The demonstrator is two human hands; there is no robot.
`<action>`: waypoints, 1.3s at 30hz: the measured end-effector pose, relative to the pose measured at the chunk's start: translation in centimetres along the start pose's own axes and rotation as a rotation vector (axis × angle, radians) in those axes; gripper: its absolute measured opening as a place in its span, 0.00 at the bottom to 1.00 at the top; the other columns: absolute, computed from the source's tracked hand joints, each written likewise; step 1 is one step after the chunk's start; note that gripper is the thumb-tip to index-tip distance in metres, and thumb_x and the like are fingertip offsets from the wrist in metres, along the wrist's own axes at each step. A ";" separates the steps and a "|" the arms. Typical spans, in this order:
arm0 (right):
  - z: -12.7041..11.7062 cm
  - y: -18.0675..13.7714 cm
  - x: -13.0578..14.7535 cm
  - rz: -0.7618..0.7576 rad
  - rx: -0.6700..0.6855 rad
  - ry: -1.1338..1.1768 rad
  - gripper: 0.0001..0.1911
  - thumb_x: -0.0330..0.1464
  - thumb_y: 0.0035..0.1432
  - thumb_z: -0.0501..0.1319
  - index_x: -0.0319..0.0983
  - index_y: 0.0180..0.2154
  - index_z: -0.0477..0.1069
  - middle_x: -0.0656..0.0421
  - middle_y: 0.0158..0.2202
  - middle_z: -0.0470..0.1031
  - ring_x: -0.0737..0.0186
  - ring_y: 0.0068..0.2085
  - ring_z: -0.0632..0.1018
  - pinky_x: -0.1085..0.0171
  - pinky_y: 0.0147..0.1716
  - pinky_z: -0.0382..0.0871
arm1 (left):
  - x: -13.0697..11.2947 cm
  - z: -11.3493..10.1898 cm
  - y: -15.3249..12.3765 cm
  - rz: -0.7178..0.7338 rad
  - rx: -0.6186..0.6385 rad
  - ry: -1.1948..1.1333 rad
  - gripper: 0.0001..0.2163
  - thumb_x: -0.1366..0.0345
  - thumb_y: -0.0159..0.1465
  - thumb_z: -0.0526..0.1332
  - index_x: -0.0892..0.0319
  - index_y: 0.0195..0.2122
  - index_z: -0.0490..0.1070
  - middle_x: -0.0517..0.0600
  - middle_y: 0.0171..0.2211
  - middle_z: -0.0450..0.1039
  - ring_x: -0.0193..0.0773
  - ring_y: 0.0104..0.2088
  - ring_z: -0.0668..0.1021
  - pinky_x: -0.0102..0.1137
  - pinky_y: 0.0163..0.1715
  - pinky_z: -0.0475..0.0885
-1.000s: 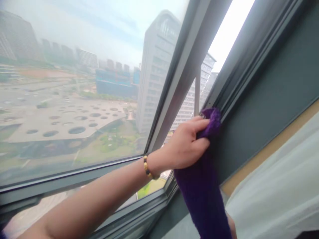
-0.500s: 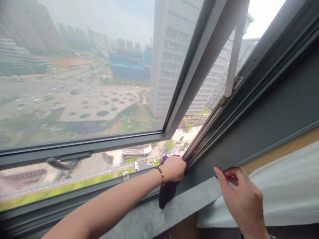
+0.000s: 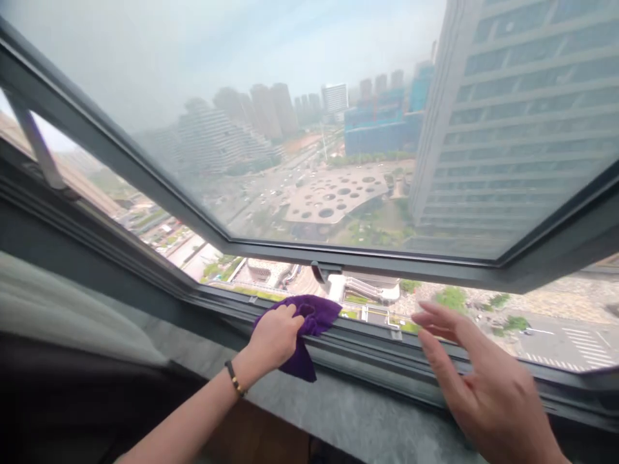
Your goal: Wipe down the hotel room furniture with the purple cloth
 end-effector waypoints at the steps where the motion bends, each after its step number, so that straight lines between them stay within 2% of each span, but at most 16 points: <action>1: 2.2 1.8 1.2 -0.058 0.080 0.081 0.25 0.52 0.62 0.55 0.42 0.52 0.69 0.57 0.45 0.77 0.59 0.41 0.79 0.73 0.17 0.68 | 2.9 0.1 -0.4 -0.088 -0.014 0.033 0.12 0.73 0.60 0.51 0.61 0.36 0.74 0.58 0.37 0.71 0.46 0.39 0.73 0.37 0.38 0.68; 2: 4.3 3.5 2.2 -0.096 0.148 0.140 0.26 0.51 0.64 0.54 0.42 0.55 0.67 0.56 0.48 0.76 0.59 0.44 0.79 0.72 0.21 0.72 | 5.8 0.3 -0.9 -0.169 -0.026 0.065 0.12 0.74 0.60 0.51 0.61 0.36 0.74 0.57 0.38 0.70 0.45 0.40 0.72 0.37 0.39 0.67; 4: 8.2 6.5 3.1 -0.117 0.239 0.229 0.30 0.52 0.64 0.52 0.40 0.59 0.63 0.55 0.53 0.72 0.55 0.51 0.75 0.65 0.40 0.76 | 11.1 0.8 -2.1 -0.317 -0.064 0.125 0.13 0.75 0.61 0.50 0.61 0.37 0.74 0.58 0.40 0.70 0.45 0.41 0.72 0.36 0.39 0.66; 6: 11.9 8.6 2.8 -0.069 0.363 0.315 0.33 0.55 0.63 0.52 0.41 0.59 0.62 0.54 0.56 0.69 0.51 0.55 0.72 0.55 0.54 0.67 | 15.3 1.3 -3.6 -0.459 -0.133 0.176 0.15 0.74 0.62 0.50 0.61 0.41 0.75 0.58 0.40 0.69 0.47 0.42 0.71 0.37 0.39 0.66; 8: 14.4 9.6 1.4 0.030 0.468 0.437 0.32 0.57 0.61 0.54 0.42 0.56 0.66 0.54 0.53 0.72 0.51 0.54 0.72 0.54 0.55 0.64 | 17.8 2.0 -5.8 -0.600 -0.242 0.176 0.17 0.74 0.63 0.50 0.60 0.48 0.74 0.58 0.39 0.69 0.48 0.42 0.72 0.37 0.40 0.67; 10: 15.4 9.9 -0.9 0.159 0.502 0.567 0.29 0.56 0.60 0.57 0.43 0.53 0.69 0.55 0.47 0.75 0.53 0.49 0.75 0.57 0.50 0.64 | 18.6 3.1 -8.3 -0.705 -0.362 0.089 0.19 0.73 0.62 0.52 0.59 0.52 0.72 0.56 0.40 0.69 0.46 0.43 0.72 0.36 0.43 0.67; 13: 14.3 10.0 -5.0 0.327 0.364 0.654 0.26 0.56 0.54 0.64 0.39 0.36 0.75 0.56 0.38 0.76 0.57 0.40 0.75 0.61 0.44 0.63 | 18.1 5.4 -11.6 -0.794 -0.451 -0.136 0.16 0.72 0.62 0.54 0.60 0.50 0.72 0.55 0.42 0.69 0.44 0.43 0.74 0.33 0.44 0.69; 15: 12.8 10.0 -7.2 0.403 0.225 0.636 0.29 0.58 0.49 0.66 0.37 0.24 0.72 0.57 0.28 0.73 0.60 0.33 0.72 0.61 0.38 0.62 | 17.5 7.3 -12.7 -0.816 -0.428 -0.280 0.14 0.72 0.61 0.54 0.61 0.47 0.73 0.54 0.42 0.70 0.43 0.42 0.75 0.32 0.43 0.70; 16: 11.9 9.9 -8.0 0.431 0.156 0.615 0.31 0.59 0.47 0.66 0.37 0.20 0.70 0.58 0.24 0.70 0.62 0.30 0.70 0.62 0.36 0.60 | 17.2 8.2 -13.0 -0.815 -0.402 -0.340 0.14 0.72 0.61 0.54 0.61 0.46 0.73 0.54 0.41 0.70 0.42 0.42 0.76 0.32 0.43 0.70; 19: 9.6 9.1 -9.0 0.486 0.022 0.553 0.33 0.61 0.45 0.66 0.37 0.17 0.66 0.61 0.17 0.63 0.64 0.25 0.65 0.62 0.29 0.56 | 16.4 10.7 -13.5 -0.789 -0.304 -0.455 0.15 0.73 0.60 0.54 0.62 0.46 0.73 0.54 0.41 0.72 0.42 0.42 0.77 0.33 0.45 0.71; 24: 5.3 4.3 -7.9 0.513 -0.045 0.504 0.34 0.60 0.46 0.66 0.37 0.15 0.63 0.60 0.17 0.62 0.64 0.25 0.64 0.62 0.30 0.56 | 15.9 14.8 -16.5 -0.815 -0.190 -0.548 0.16 0.74 0.59 0.55 0.62 0.47 0.73 0.55 0.46 0.74 0.42 0.47 0.77 0.32 0.52 0.69; 29: 2.0 -1.2 -6.2 0.585 -0.098 0.571 0.32 0.54 0.50 0.68 0.38 0.16 0.57 0.61 0.18 0.59 0.64 0.24 0.63 0.62 0.29 0.60 | 15.2 17.8 -19.3 -0.839 -0.053 -0.548 0.16 0.73 0.61 0.54 0.63 0.50 0.72 0.54 0.43 0.75 0.41 0.43 0.78 0.30 0.46 0.71; 32: 1.2 -1.7 -5.5 0.593 -0.128 0.578 0.31 0.52 0.51 0.68 0.38 0.17 0.58 0.61 0.19 0.59 0.65 0.24 0.63 0.63 0.27 0.59 | 14.8 18.3 -19.0 -0.838 -0.008 -0.550 0.16 0.72 0.61 0.55 0.62 0.50 0.72 0.54 0.44 0.75 0.41 0.45 0.77 0.30 0.47 0.70; 36: 0.2 -1.1 -3.9 0.550 -0.150 0.585 0.30 0.50 0.54 0.68 0.38 0.17 0.58 0.62 0.18 0.58 0.66 0.23 0.62 0.63 0.28 0.61 | 13.8 18.4 -17.0 -0.741 0.051 -0.578 0.18 0.72 0.60 0.54 0.63 0.51 0.73 0.56 0.48 0.75 0.43 0.48 0.77 0.32 0.51 0.69; 39: -0.8 -1.2 -1.8 0.496 -0.138 0.553 0.28 0.47 0.58 0.66 0.38 0.17 0.60 0.64 0.17 0.56 0.67 0.22 0.62 0.62 0.30 0.63 | 14.1 19.7 -16.6 -0.736 0.139 -0.591 0.19 0.71 0.60 0.55 0.65 0.52 0.71 0.57 0.48 0.76 0.46 0.49 0.77 0.34 0.53 0.69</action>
Point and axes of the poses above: each hand's wrist, its own y-axis towards the middle knuckle, its own z-axis out of the palm, x = y × z, the point moved 10 cm from there along y, towards the middle knuckle
